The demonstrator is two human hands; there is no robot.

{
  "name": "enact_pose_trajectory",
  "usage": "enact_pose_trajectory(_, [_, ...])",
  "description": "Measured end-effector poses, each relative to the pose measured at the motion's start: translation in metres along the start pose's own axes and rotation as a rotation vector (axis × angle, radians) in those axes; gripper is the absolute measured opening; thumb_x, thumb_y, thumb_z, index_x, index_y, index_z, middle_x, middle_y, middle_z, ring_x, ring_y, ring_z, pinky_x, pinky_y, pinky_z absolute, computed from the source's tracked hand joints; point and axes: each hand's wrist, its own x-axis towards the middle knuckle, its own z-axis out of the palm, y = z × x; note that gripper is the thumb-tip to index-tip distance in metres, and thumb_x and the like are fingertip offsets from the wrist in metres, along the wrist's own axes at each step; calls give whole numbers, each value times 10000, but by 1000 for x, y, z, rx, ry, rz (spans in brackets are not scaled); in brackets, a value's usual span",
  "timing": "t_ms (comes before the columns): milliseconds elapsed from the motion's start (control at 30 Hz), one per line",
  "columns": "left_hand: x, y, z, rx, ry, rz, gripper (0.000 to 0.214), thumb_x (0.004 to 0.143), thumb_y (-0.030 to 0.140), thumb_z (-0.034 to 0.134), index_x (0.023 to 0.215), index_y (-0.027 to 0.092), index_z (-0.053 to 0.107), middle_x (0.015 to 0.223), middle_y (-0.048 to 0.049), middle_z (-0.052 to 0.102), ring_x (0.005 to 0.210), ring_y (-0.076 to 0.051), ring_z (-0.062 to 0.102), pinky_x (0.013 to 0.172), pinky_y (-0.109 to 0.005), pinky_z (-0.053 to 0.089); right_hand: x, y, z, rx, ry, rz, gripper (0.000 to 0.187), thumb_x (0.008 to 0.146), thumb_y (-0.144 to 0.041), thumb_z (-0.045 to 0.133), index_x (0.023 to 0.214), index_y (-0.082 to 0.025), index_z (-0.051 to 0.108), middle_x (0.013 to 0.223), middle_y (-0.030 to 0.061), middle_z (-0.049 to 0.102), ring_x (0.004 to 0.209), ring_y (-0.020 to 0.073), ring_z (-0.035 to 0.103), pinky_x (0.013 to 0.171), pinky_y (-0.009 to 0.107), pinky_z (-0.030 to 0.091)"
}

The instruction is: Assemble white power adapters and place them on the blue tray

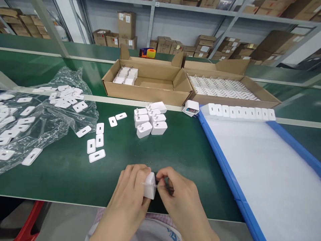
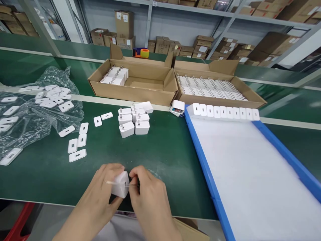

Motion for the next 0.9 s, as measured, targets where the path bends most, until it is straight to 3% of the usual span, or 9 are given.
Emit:
enact_pose_trajectory(67, [0,0,0,25,19,-12,485,818,-35,394,1229,216,334,1194,-130,522,1056,-292,541,811,-469,543,3,0,-4,57,-6,22,207,808,-117,425,796,-216,606,660,-19,645,439,109,444,408,239,276])
enact_pose_trajectory(167, [-2,-2,-1,-32,20,-25,492,847,-2,426,1264,237,324,1233,-124,496,1123,-290,522,864,-467,549,5,-3,-8,258,-101,70,226,816,-185,570,1006,-248,676,866,-13,708,505,103,496,421,223,322])
enact_pose_trajectory(233, [-3,-2,0,-63,35,-20,516,853,-3,426,1292,249,321,1244,-117,489,1145,-282,510,876,-451,551,3,-5,-6,301,-119,87,246,807,-189,619,1026,-268,698,859,-19,701,542,112,528,434,221,334])
enact_pose_trajectory(400, [-5,-1,5,-73,88,-54,573,840,-29,416,1335,240,312,1261,-119,500,1118,-273,515,872,-441,550,-8,-8,13,106,89,-11,226,905,-236,535,1071,-206,686,739,3,653,513,138,538,417,240,345])
enact_pose_trajectory(567, [-1,0,11,21,89,-174,509,830,-27,413,1276,216,373,1245,-136,560,1015,-312,536,773,-485,532,-9,-13,26,-106,212,-53,197,950,-208,462,815,-195,605,717,-3,613,477,121,514,454,234,405])
enact_pose_trajectory(633, [1,-4,12,4,71,-208,488,835,-5,430,1258,234,393,1228,-117,580,968,-308,543,762,-497,515,-5,-11,23,-42,184,-44,216,924,-177,480,733,-204,575,669,-23,578,489,113,519,459,220,394])
enact_pose_trajectory(733, [3,-13,6,-44,72,-246,443,885,95,489,1271,292,396,1246,-83,571,1067,-320,538,848,-539,499,4,1,12,95,154,31,143,897,-204,556,779,-206,637,676,-29,584,559,116,556,504,207,411])
enact_pose_trajectory(800, [2,-18,-1,-134,78,-295,431,916,166,521,1283,352,392,1285,-47,547,1158,-287,533,919,-497,505,8,11,2,89,217,74,119,900,-266,600,929,-201,696,774,-6,614,593,123,554,524,222,421])
enact_pose_trajectory(900, [-4,-16,-13,-475,47,-348,497,914,257,608,1308,480,401,1366,37,523,1261,-201,529,963,-325,517,7,16,-13,138,260,89,223,932,-314,589,1099,-224,706,893,25,631,612,125,554,509,236,416])
